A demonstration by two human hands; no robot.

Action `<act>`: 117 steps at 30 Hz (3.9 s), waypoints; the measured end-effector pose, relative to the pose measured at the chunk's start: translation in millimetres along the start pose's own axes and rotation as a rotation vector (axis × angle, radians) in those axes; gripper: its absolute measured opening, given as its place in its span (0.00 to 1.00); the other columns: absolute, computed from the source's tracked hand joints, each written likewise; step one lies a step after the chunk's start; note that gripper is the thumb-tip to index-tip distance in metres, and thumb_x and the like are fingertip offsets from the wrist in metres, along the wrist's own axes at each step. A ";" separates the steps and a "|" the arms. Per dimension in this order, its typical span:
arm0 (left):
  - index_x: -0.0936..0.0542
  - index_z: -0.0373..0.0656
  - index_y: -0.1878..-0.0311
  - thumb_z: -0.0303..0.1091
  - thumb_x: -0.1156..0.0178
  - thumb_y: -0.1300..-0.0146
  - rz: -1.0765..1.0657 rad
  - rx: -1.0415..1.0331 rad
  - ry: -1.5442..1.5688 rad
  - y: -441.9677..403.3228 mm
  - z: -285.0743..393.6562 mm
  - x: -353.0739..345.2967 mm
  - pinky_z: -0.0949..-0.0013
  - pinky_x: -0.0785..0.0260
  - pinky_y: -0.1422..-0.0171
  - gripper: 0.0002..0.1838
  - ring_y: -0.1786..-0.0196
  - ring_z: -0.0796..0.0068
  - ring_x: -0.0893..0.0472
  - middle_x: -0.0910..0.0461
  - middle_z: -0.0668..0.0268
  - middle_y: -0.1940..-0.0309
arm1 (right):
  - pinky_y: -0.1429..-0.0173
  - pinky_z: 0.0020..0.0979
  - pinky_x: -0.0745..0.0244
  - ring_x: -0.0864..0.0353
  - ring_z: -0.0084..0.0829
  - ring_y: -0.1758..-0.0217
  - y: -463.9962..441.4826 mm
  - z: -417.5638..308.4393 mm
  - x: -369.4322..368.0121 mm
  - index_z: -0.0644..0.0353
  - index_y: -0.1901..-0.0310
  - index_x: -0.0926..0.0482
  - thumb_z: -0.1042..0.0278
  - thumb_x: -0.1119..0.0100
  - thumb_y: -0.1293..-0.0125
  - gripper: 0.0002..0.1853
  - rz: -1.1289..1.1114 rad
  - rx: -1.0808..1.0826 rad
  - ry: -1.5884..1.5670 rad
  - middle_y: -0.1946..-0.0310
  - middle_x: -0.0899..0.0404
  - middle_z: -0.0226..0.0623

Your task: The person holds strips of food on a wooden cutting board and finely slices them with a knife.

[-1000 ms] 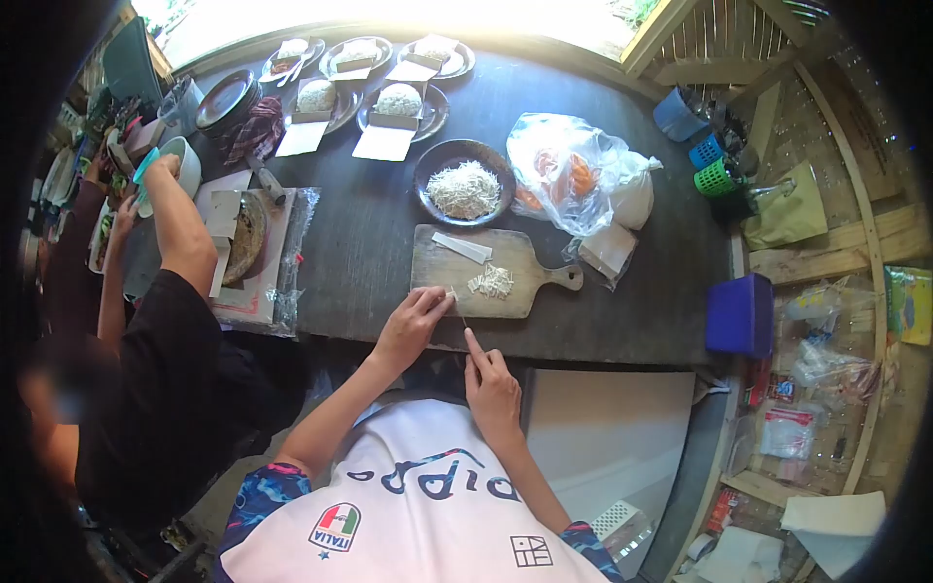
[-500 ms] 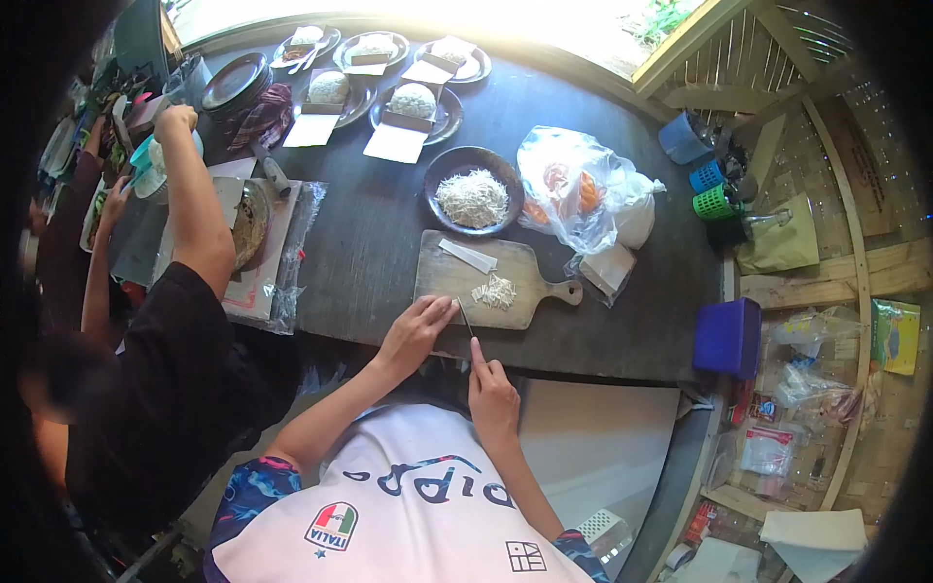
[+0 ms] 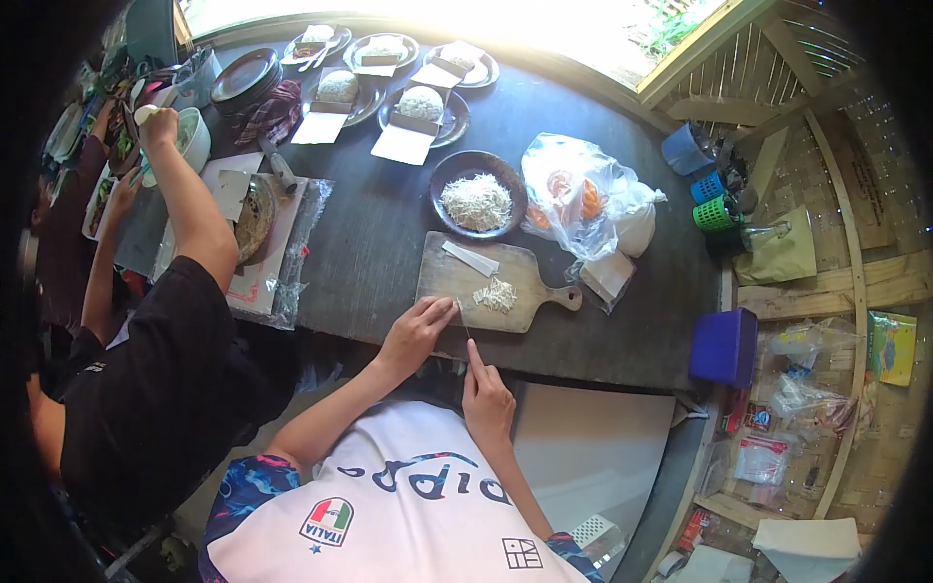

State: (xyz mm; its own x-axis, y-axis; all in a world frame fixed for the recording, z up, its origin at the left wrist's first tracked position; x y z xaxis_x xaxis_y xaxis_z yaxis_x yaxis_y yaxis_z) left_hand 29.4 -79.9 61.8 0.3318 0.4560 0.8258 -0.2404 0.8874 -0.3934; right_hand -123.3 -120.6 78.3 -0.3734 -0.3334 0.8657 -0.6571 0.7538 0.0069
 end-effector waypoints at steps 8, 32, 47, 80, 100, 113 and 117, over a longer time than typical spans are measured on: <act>0.18 0.32 0.32 0.26 0.38 0.39 0.000 -0.013 -0.011 1.3 2.7 0.6 0.63 0.24 0.24 0.29 0.31 0.62 0.21 0.19 0.59 0.36 | 0.55 0.47 0.20 0.14 0.49 0.62 -15.4 -2.9 -17.3 0.37 0.20 0.24 0.68 0.40 0.18 0.28 -0.020 -0.007 -0.043 0.63 0.20 0.45; 0.18 0.30 0.33 0.25 0.35 0.39 0.035 -0.036 -0.045 6.3 4.9 -3.1 0.63 0.25 0.25 0.28 0.32 0.60 0.21 0.20 0.57 0.35 | 0.55 0.49 0.21 0.14 0.50 0.60 -13.3 0.9 -10.3 0.33 0.21 0.23 0.66 0.41 0.17 0.27 -0.049 -0.072 -0.073 0.64 0.21 0.44; 0.19 0.30 0.32 0.28 0.34 0.38 -0.004 -0.012 -0.035 9.0 4.8 -7.8 0.62 0.28 0.21 0.29 0.27 0.60 0.24 0.21 0.56 0.32 | 0.57 0.49 0.17 0.12 0.47 0.62 -28.9 4.3 -24.0 0.26 0.19 0.27 0.63 0.40 0.18 0.30 -0.032 -0.002 -0.027 0.63 0.21 0.38; 0.20 0.30 0.30 0.28 0.34 0.36 -0.042 0.001 -0.040 9.7 3.1 -8.9 0.62 0.29 0.19 0.30 0.26 0.60 0.24 0.22 0.56 0.31 | 0.56 0.47 0.22 0.17 0.48 0.64 -10.0 4.4 -8.9 0.30 0.21 0.23 0.64 0.39 0.17 0.27 -0.084 -0.081 -0.103 0.66 0.23 0.44; 0.20 0.30 0.30 0.26 0.34 0.35 -0.043 0.006 0.072 11.9 -3.0 -12.3 0.57 0.26 0.21 0.29 0.26 0.55 0.24 0.23 0.55 0.29 | 0.62 0.50 0.13 0.09 0.47 0.65 -0.6 12.1 -16.8 0.22 0.19 0.28 0.60 0.40 0.19 0.31 -0.050 -0.052 0.017 0.63 0.18 0.37; 0.20 0.29 0.31 0.24 0.34 0.36 -0.053 -0.011 0.048 10.4 -1.9 -11.2 0.56 0.25 0.22 0.28 0.26 0.53 0.23 0.23 0.54 0.31 | 0.63 0.49 0.14 0.11 0.48 0.69 -5.3 12.4 -24.0 0.22 0.19 0.27 0.61 0.40 0.20 0.31 0.008 -0.049 -0.021 0.64 0.20 0.38; 0.19 0.29 0.31 0.24 0.34 0.37 -0.053 -0.014 0.043 9.9 -1.9 -10.2 0.57 0.25 0.22 0.28 0.27 0.54 0.23 0.23 0.55 0.31 | 0.63 0.49 0.13 0.11 0.48 0.69 -15.6 8.2 -24.6 0.21 0.20 0.27 0.61 0.40 0.19 0.31 0.034 -0.024 -0.010 0.63 0.19 0.37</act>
State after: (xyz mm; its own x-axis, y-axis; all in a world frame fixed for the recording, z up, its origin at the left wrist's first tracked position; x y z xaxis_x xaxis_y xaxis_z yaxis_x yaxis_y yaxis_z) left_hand 25.4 -75.6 48.7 0.3825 0.4102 0.8279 -0.2083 0.9112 -0.3553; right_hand -109.2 -128.8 52.8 -0.4019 -0.3130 0.8605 -0.6282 0.7780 -0.0104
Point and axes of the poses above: each hand's wrist, its own y-axis away from the middle knuckle, its own x-axis out of the back of the hand, z = x × y, the point moved 10 cm from there along -y, towards the middle knuckle
